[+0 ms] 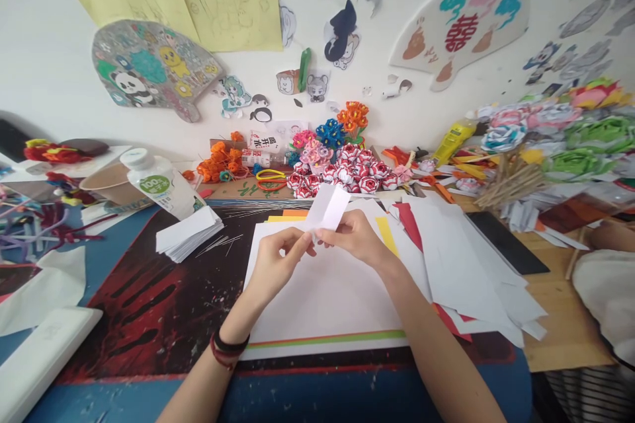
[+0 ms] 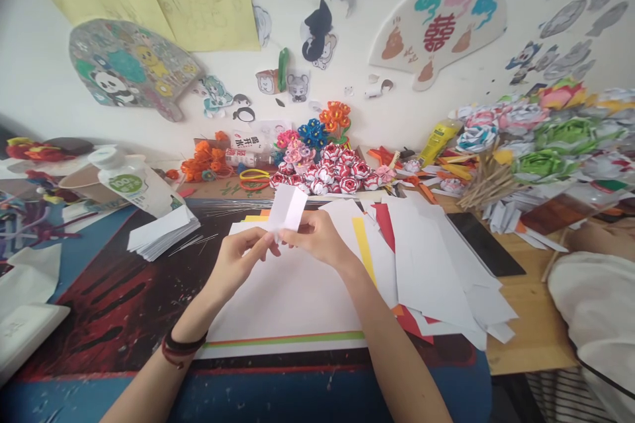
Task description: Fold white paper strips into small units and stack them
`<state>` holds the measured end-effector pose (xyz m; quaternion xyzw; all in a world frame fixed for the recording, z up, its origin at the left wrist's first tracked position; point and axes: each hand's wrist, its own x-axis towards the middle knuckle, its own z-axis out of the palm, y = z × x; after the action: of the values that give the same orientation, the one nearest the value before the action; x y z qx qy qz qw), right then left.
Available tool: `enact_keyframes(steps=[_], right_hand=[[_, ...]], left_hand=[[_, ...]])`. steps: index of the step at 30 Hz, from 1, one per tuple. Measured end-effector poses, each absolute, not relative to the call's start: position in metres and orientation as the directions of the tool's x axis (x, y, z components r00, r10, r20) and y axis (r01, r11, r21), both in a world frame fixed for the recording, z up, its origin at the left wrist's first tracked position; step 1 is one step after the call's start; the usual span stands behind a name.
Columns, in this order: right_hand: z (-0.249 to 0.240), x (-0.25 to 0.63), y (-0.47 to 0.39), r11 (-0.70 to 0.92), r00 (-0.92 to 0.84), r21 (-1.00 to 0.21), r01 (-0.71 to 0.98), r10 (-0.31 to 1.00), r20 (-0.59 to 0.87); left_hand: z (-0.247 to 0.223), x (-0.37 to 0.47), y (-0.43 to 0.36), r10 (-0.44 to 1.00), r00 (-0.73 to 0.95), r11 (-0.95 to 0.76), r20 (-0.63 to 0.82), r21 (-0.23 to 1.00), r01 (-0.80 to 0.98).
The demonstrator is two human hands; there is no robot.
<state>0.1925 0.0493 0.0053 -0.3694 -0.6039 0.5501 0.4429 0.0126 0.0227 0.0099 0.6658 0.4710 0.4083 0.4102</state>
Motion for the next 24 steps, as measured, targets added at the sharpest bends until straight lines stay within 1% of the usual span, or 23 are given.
enact_keyframes(steps=[2,5,10,15,18,24], right_hand=[[0.0059,0.1932,0.0493,0.132,-0.336,-0.99,-0.041,0.932,0.138],[0.0063,0.1927,0.0492,0.154,-0.324,-0.988,-0.022,0.934,0.153],[0.004,0.1905,0.0488,0.154,-0.291,-0.988,-0.03,0.944,0.156],[0.0037,0.1902,0.0481,0.16,-0.289,-0.983,-0.088,0.941,0.179],[0.0052,0.1911,0.0483,0.17,-0.274,-0.982,-0.082,0.943,0.186],[0.0081,0.1899,0.0465,0.178,-0.282,-0.98,-0.085,0.939,0.195]], left_hand=[[0.0088,0.0142,0.0218,0.961,0.245,-0.188,0.124,0.949,0.255],[0.0072,0.0164,0.0192,0.967,0.228,-0.162,0.111,0.962,0.22],[0.0098,0.0182,0.0147,0.964,0.205,-0.207,0.171,0.963,0.174],[0.0107,0.0153,0.0162,0.961,0.218,-0.214,0.172,0.959,0.186],[0.0106,0.0138,0.0171,0.958,0.231,-0.22,0.172,0.955,0.201],[0.012,0.0172,0.0131,0.95,0.226,-0.266,0.215,0.935,0.232]])
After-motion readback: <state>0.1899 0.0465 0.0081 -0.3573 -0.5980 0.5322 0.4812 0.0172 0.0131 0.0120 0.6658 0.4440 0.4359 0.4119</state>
